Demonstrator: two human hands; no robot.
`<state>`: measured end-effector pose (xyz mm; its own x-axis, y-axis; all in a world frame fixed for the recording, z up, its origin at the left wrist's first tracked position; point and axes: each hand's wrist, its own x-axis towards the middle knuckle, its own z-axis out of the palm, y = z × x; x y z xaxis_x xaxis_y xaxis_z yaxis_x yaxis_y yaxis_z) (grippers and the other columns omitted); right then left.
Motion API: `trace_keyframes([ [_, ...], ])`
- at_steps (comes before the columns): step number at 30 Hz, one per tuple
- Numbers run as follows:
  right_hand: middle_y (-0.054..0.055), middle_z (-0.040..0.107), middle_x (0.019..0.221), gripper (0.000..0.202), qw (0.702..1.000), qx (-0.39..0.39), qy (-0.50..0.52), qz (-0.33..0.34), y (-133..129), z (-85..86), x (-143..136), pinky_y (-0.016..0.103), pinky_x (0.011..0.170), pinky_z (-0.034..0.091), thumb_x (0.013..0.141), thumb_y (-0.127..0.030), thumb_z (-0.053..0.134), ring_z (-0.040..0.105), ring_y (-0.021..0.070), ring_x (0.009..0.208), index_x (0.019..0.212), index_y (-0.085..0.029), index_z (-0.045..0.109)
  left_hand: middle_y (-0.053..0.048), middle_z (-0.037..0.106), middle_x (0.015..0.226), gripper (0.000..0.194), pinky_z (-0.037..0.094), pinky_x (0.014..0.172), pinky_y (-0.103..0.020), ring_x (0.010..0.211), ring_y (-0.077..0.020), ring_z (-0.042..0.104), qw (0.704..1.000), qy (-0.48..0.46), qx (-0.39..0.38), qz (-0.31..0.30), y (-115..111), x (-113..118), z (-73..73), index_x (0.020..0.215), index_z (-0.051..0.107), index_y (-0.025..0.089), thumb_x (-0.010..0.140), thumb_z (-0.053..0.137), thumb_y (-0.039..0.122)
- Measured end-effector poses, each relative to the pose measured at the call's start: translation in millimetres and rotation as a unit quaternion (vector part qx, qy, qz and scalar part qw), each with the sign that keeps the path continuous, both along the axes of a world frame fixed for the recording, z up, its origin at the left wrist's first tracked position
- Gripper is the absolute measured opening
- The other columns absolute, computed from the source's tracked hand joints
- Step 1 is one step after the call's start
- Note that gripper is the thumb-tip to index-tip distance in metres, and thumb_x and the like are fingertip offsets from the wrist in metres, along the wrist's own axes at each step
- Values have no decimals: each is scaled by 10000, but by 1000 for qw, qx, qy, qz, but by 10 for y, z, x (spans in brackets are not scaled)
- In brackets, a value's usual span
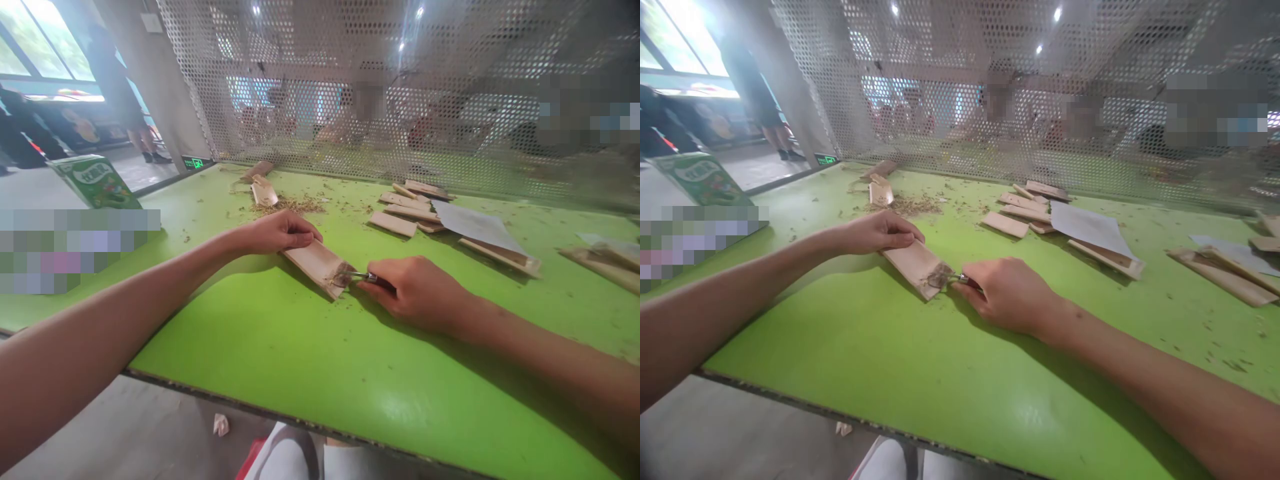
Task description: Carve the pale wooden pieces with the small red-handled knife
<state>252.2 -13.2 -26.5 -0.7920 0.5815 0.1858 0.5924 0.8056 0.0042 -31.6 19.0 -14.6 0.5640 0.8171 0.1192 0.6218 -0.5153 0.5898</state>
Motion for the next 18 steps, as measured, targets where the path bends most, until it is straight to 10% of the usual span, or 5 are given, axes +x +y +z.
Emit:
trace_keyframes([
  [18,48,633,666,390,999,22,-41,-9,-67,18,-104,285,519,187,968,-426,352,414,121,496,793,-175,594,-30,678,752,307,360,574,-200,612,-90,515,999,-18,-19,-19,17,24,2,943,726,126,859,558,369],
])
